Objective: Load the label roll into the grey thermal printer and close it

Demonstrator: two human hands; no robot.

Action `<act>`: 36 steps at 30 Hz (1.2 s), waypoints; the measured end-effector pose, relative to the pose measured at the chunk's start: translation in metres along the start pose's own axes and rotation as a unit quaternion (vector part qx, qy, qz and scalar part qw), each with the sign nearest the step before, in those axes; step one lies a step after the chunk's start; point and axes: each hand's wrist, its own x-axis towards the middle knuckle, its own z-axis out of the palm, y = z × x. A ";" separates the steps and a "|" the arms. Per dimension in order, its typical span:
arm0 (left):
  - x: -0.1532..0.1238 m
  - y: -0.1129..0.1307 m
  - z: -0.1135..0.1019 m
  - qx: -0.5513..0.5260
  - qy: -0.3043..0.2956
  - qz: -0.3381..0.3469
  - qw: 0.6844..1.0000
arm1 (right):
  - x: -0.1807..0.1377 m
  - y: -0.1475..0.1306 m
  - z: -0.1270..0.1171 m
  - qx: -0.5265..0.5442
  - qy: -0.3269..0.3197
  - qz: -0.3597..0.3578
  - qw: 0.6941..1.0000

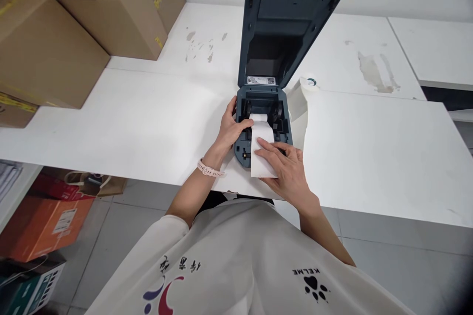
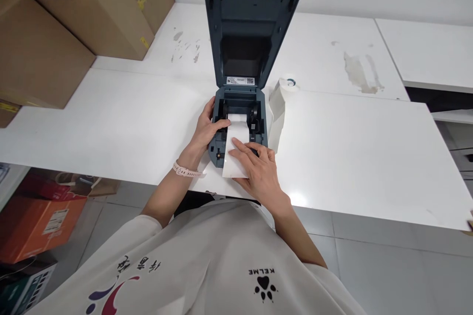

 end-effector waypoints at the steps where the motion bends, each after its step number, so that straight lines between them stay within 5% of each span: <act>1: 0.000 0.001 0.000 0.000 -0.002 0.000 1.000 | 0.001 0.000 -0.001 -0.001 -0.001 -0.001 1.000; 31: 0.007 -0.014 -0.005 0.009 -0.017 0.018 1.000 | 0.008 0.005 -0.001 0.046 0.013 -0.022 0.999; 36: 0.003 -0.007 -0.004 0.004 -0.012 0.019 1.000 | 0.006 0.011 -0.012 0.170 -0.009 -0.017 0.985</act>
